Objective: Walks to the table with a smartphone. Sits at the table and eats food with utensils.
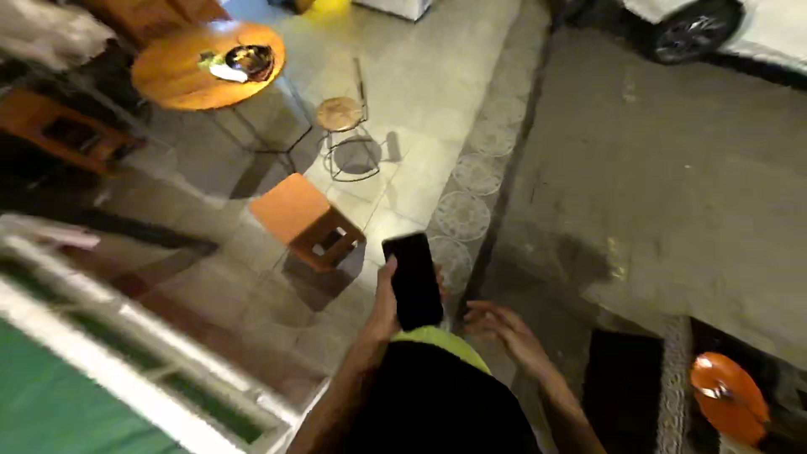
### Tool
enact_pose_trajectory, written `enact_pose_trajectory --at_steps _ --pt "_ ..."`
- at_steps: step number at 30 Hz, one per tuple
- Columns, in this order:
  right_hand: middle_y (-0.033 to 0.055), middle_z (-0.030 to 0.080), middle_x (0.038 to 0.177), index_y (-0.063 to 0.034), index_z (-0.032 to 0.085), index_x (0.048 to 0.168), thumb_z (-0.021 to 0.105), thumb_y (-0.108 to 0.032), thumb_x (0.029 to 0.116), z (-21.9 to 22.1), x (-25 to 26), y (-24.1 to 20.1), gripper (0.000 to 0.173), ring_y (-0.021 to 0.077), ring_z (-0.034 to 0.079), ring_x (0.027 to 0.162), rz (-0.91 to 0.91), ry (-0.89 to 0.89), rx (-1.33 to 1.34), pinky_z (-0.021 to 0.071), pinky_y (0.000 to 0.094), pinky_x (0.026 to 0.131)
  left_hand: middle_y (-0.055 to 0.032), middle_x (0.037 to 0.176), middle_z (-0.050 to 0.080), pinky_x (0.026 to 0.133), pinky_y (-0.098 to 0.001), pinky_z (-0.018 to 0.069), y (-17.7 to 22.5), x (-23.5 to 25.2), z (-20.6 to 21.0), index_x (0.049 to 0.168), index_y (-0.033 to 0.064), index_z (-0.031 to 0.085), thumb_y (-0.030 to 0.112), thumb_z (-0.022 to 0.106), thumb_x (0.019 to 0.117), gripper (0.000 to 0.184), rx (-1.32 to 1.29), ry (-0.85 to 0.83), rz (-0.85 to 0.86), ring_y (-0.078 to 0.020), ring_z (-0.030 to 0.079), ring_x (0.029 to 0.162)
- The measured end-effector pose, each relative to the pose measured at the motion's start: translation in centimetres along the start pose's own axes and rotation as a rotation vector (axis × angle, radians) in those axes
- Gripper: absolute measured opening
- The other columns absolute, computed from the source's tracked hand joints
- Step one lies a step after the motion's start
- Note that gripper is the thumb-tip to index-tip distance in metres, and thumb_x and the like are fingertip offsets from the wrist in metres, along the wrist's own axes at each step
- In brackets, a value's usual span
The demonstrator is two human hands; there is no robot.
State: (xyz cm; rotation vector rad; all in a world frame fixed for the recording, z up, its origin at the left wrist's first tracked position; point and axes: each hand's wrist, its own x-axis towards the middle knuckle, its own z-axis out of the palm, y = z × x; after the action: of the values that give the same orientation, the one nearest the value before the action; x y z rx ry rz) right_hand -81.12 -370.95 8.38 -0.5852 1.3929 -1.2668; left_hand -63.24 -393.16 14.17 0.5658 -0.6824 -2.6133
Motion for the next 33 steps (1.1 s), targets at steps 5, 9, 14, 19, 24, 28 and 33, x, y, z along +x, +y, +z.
enact_pose_trajectory --at_steps 5,9,14,19,24,28,33 --pt "0.0192 0.062 0.139 -0.0060 0.054 0.146 0.061 -0.029 0.1034 -4.4 18.9 2.4 0.049 0.0298 0.063 0.124 0.308 -0.312 -0.717 0.0515 0.0477 0.107 -0.0196 0.112 0.071 0.084 -0.0522 0.0602 12.6 8.6 -2.4 0.121 0.0110 0.067 0.102 0.022 0.0713 0.113 -0.149 0.010 0.212 -0.0344 0.072 0.096" --pt "0.0148 0.070 0.124 -0.0002 0.067 0.126 0.060 -0.026 0.1014 -3.1 24.7 1.7 0.037 0.0225 0.066 0.116 0.606 -0.176 -0.822 0.0511 0.0405 0.104 -0.0232 0.111 0.070 0.082 -0.0532 0.0606 20.2 14.7 -6.0 0.125 0.0044 0.063 0.102 0.004 0.0694 0.127 -0.207 0.093 0.320 -0.0359 0.072 0.093" --pt "0.0140 0.065 0.132 -0.0010 0.059 0.138 0.045 -0.027 0.1086 -3.8 42.2 -8.9 0.042 0.0164 0.061 0.122 0.603 -0.474 -0.805 0.0487 0.0360 0.107 -0.0236 0.114 0.069 0.083 -0.0528 0.0609 29.9 22.6 -10.8 0.132 0.0054 0.059 0.099 0.009 0.0759 0.120 -0.239 0.101 0.483 -0.0365 0.072 0.094" --pt "0.0236 0.031 0.164 -0.0182 0.042 0.158 0.043 -0.035 0.1094 3.2 60.0 -13.0 0.052 0.0486 0.024 0.152 0.500 -0.805 -1.224 0.0216 0.0635 0.123 -0.0246 0.119 0.067 0.087 -0.0550 0.0594 39.1 29.2 -13.4 0.135 0.0069 0.057 0.099 0.012 0.0763 0.118 -0.268 0.075 0.552 -0.0383 0.071 0.100" --pt "0.0226 0.034 0.163 -0.0199 0.045 0.157 0.041 -0.042 0.1089 4.7 73.8 -11.9 0.053 0.0515 0.024 0.151 0.368 -0.996 -1.362 0.0205 0.0695 0.121 -0.0243 0.118 0.066 0.090 -0.0563 0.0577 46.0 35.2 -16.6 0.134 0.0049 0.056 0.098 0.017 0.0778 0.115 -0.313 0.107 0.633 -0.0385 0.069 0.102" --pt "0.0238 0.025 0.166 -0.0255 0.046 0.156 0.047 -0.030 0.1084 6.1 86.0 -14.0 0.048 0.0490 0.022 0.153 0.371 -1.137 -1.443 0.0171 0.0669 0.123 -0.0236 0.114 0.066 0.089 -0.0557 0.0573 50.4 40.4 -19.5 0.129 0.0036 0.059 0.097 0.013 0.0784 0.116 -0.359 0.176 0.719 -0.0376 0.069 0.099" --pt "0.0195 0.036 0.163 -0.0129 0.048 0.154 0.044 -0.025 0.1092 6.6 98.0 -19.5 0.046 0.0327 0.034 0.151 0.388 -1.213 -1.198 0.0276 0.0476 0.125 -0.0238 0.109 0.067 0.084 -0.0540 0.0592 56.2 45.7 -20.5 0.124 0.0017 0.060 0.098 0.007 0.0763 0.120 -0.452 0.315 0.811 -0.0372 0.070 0.096"
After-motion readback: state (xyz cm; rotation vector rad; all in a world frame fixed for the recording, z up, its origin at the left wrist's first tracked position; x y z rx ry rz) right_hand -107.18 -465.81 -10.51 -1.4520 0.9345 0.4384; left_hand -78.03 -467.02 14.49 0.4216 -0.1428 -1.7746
